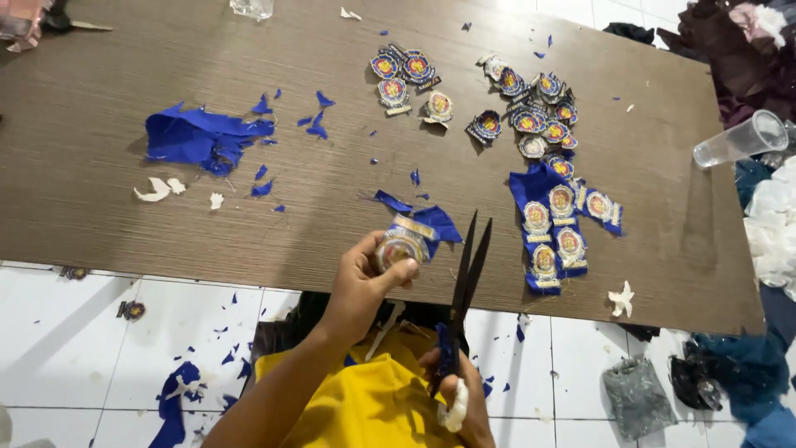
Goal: Trimming excess fabric from embroidered patches using scissors
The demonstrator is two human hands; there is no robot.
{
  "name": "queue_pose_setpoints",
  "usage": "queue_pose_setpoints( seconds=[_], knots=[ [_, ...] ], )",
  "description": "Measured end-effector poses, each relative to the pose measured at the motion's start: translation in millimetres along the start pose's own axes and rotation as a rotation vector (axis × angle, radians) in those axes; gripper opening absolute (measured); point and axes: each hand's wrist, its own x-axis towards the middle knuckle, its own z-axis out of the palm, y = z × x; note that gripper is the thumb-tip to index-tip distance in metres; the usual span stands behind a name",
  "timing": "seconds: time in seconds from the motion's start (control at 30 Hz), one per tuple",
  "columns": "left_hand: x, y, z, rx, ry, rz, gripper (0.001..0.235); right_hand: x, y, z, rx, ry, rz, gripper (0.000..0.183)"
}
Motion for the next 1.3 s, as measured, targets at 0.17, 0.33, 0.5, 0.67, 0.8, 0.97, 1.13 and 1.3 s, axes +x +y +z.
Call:
queue_pose_setpoints(
  seconds=[0.17, 0.33, 0.5, 0.67, 0.8, 0.97, 1.13, 1.3],
  knots=[
    [-12, -2, 6, 0.094, -0.047, 0.010, 0.025, 12, -24, -19, 0.156, -0.170, -0.337, 0.077],
    [-17, -1, 20, 0.202, -0.159, 0.071, 0.021, 83, -40, -47, 1.238, -0.819, 0.255, 0.040],
    [-23, 1, 21, 0.091, -0.049, -0.013, 0.013, 45, -119, -2, 0.233, 0.174, -0.697, 0.031],
    [-16, 0, 4, 0.002, 0.066, -0.042, 0.012, 42, -126, -30, 0.191, 0.384, -0.792, 0.021],
    [-13, 13, 6, -0.038, -0.022, -0.070, 0.018, 42, -70, -68, 0.498, -0.110, -0.613, 0.071],
    [-5, 16, 13, -0.029, -0.005, -0.078, 0.020, 1, -25, -67, -0.026, -0.261, -0.239, 0.096],
    [12, 9, 24, 0.039, 0.023, 0.006, 0.018, -41, -75, -33, -0.410, -0.308, -0.131, 0.104],
    [30, -2, 33, 0.046, 0.061, 0.013, 0.015, -28, -98, -17, -0.230, -0.264, -0.011, 0.099]
  ],
)
